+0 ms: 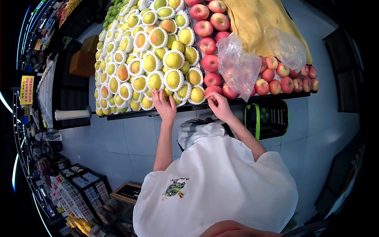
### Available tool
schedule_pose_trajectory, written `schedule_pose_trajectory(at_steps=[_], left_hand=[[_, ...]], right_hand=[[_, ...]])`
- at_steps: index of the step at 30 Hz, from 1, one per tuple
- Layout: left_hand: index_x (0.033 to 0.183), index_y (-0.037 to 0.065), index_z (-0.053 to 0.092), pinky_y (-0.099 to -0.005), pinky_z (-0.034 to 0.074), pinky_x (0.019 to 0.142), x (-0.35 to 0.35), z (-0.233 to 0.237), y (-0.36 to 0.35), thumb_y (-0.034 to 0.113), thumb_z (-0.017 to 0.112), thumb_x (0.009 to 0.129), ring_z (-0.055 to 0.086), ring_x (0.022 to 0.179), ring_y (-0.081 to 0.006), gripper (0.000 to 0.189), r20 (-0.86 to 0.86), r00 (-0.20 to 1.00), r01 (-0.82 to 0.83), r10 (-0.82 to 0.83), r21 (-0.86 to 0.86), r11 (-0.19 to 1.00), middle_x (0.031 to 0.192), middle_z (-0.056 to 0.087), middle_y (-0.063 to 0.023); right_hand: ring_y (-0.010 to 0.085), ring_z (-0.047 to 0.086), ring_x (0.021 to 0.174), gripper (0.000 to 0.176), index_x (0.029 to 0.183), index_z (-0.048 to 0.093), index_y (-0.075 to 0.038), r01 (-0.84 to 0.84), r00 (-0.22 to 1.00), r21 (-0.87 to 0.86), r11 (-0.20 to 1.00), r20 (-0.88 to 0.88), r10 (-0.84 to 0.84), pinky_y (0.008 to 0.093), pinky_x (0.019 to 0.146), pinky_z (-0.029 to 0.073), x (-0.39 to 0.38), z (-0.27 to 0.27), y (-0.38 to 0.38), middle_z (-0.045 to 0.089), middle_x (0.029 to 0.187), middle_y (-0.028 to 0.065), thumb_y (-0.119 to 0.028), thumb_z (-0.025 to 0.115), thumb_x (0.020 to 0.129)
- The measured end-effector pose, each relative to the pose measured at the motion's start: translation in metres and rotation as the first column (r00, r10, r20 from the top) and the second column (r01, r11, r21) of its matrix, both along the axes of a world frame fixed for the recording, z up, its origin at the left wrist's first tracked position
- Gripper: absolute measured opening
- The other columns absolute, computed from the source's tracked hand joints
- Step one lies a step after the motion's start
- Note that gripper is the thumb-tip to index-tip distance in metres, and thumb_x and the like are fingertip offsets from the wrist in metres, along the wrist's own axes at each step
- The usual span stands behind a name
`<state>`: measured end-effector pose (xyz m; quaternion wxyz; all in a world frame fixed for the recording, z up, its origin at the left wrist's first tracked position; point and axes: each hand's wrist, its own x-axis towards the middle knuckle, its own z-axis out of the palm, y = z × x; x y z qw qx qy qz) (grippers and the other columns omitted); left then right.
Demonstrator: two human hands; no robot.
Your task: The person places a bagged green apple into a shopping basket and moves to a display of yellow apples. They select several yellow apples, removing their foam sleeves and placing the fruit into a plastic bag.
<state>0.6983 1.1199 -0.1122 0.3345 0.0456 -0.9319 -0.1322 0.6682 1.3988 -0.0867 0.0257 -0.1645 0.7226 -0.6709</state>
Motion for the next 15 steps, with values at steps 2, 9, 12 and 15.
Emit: schedule_pose_trajectory(at_steps=[2, 9, 12, 15], left_hand=[[0.151, 0.003, 0.041, -0.0586, 0.027, 0.121, 0.0021, 0.0024, -0.0001, 0.017, 0.065, 0.098, 0.031, 0.15, -0.0467, 0.06, 0.002, 1.0, 0.016, -0.016, 0.014, 1.0, 0.162, 0.034, -0.0235], [0.151, 0.003, 0.041, -0.0584, 0.026, 0.122, 0.0015, 0.0009, 0.0038, 0.016, 0.064, 0.097, 0.033, 0.15, -0.0428, 0.06, 0.023, 1.0, -0.015, 0.015, 0.028, 0.999, 0.163, 0.034, -0.0237], [0.151, 0.002, 0.041, -0.0586, 0.025, 0.122, 0.0009, 0.0, 0.0038, 0.017, 0.063, 0.097, 0.033, 0.15, -0.0409, 0.06, 0.027, 0.999, -0.019, 0.018, 0.035, 0.999, 0.162, 0.034, -0.0235], [0.15, 0.002, 0.042, -0.0585, 0.025, 0.122, 0.0019, -0.0024, 0.0051, 0.017, 0.063, 0.097, 0.033, 0.15, -0.0403, 0.059, 0.042, 0.998, -0.041, 0.039, 0.037, 0.998, 0.161, 0.035, -0.0233]], right_hand=[[0.0096, 0.059, 0.071, 0.014, 0.108, 0.063, -0.001, -0.007, 1.0, -0.002, 1.0, 0.012, 0.007, 0.0255, 0.066, 0.049, -0.0011, 0.0008, 0.0006, 0.065, 0.083, 0.0041, 0.003, 0.064, 0.095], [0.0082, 0.059, 0.071, 0.013, 0.108, 0.063, -0.001, -0.02, 0.999, -0.002, 1.0, 0.034, 0.02, 0.0246, 0.066, 0.048, -0.0029, -0.0009, -0.0003, 0.065, 0.083, 0.0028, 0.002, 0.064, 0.095], [0.008, 0.059, 0.071, 0.014, 0.109, 0.063, -0.001, -0.019, 0.999, -0.013, 1.0, 0.038, 0.019, 0.0245, 0.065, 0.048, -0.0023, -0.0038, -0.001, 0.065, 0.083, 0.0024, 0.002, 0.064, 0.096], [0.008, 0.059, 0.072, 0.014, 0.109, 0.064, -0.002, -0.032, 0.998, -0.036, 0.999, 0.06, 0.034, 0.0246, 0.065, 0.048, -0.0029, -0.0057, 0.0003, 0.065, 0.083, 0.0023, 0.002, 0.064, 0.095]])
